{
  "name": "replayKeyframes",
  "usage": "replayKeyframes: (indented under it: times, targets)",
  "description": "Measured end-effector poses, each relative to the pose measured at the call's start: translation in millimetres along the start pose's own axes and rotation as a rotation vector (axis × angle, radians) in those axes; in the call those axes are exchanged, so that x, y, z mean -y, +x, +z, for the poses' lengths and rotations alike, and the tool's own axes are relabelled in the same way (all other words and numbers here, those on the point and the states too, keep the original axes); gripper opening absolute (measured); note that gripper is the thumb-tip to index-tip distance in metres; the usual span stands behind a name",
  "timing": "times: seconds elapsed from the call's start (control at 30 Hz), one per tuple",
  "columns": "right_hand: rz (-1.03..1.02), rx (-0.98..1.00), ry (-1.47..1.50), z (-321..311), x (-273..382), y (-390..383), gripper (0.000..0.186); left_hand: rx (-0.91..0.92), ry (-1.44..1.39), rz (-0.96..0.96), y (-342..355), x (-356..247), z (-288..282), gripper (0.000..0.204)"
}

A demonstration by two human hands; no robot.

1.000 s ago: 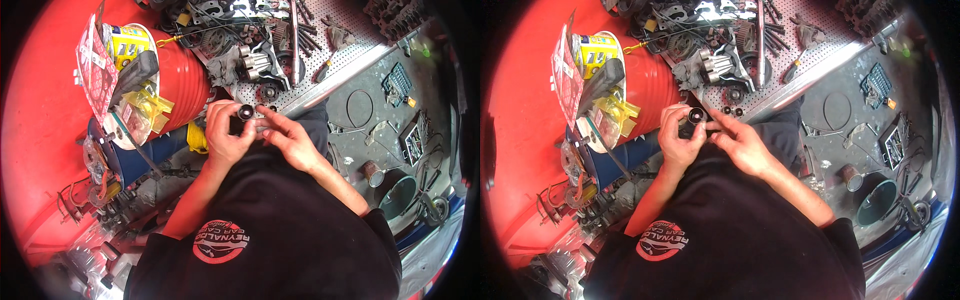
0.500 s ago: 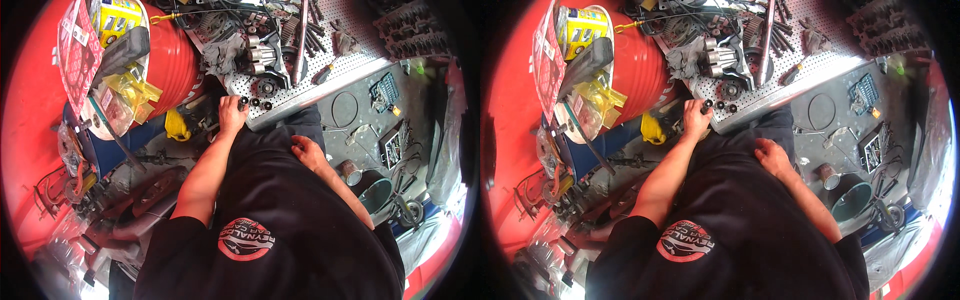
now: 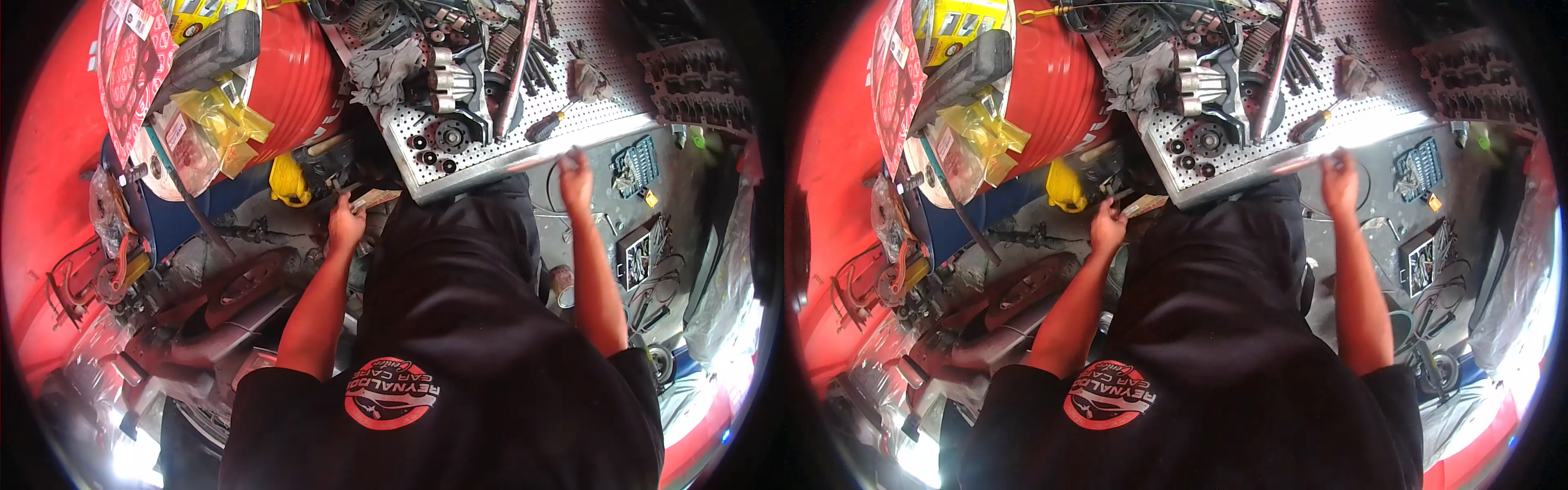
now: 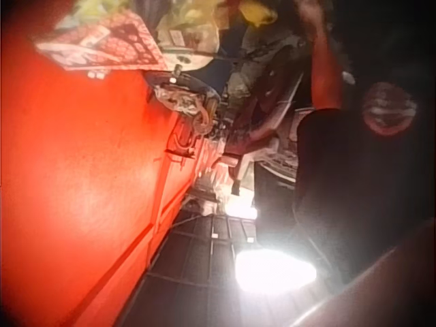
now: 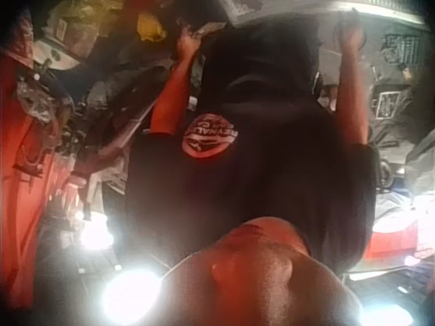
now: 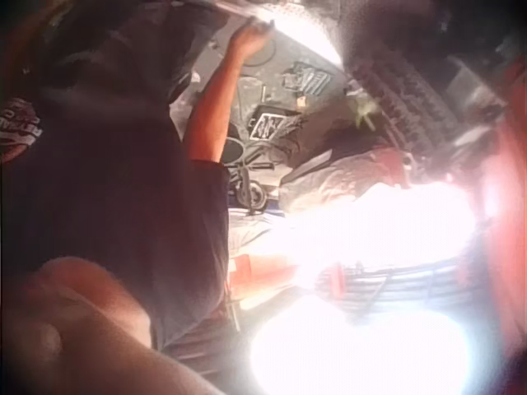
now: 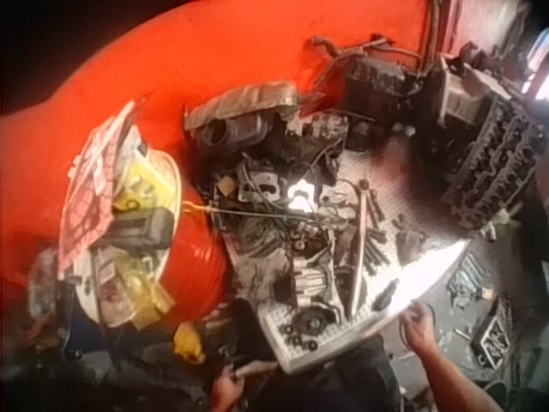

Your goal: The person wipes an engine cylinder head with a cloth, touches metal shims arranged on a drum, and takes valve lifters out of a plastic package by hand.

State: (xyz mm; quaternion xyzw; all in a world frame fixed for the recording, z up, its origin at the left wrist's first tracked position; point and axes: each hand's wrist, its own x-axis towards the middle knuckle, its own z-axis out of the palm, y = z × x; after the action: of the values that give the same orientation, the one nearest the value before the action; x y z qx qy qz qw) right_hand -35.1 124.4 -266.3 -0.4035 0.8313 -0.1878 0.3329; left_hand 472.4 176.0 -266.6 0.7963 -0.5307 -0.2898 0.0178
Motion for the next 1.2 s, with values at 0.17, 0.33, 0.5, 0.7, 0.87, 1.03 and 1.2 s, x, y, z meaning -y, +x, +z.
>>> replayKeyframes:
  times: [0.17, 0.33, 0.5, 0.7, 0.87, 1.03, 1.2]
  targets:
    - [-0.105, -0.332, -0.108, -38, 19, 126, 0.071, 0.021, -0.003, 0.011, -41, 63, 17, 0.049]
    - [-0.053, -0.223, -0.398, -38, -28, 217, 0.071, 0.184, -0.110, -0.102, -61, 34, -1, 0.042]
    - [-0.419, -0.197, -0.272, -31, -33, 235, 0.047, 0.176, -0.110, -0.235, -72, 6, -18, 0.038]
    - [-0.384, -0.438, 0.048, -81, 57, 174, 0.036, 0.054, -0.171, -0.044, -47, -44, -19, 0.036]
    - [-0.081, -0.028, 1.023, -110, 114, 76, 0.032, 0.088, -0.657, 0.206, -29, -192, -55, 0.030]
    - [-0.369, 0.190, 0.430, -33, 137, -34, 0.032, 0.352, -0.508, 0.497, -34, -320, -79, 0.022]
    - [0.017, 0.232, 0.963, 10, 136, -32, 0.010, 0.352, -0.572, 0.700, -32, -306, -36, 0.029]
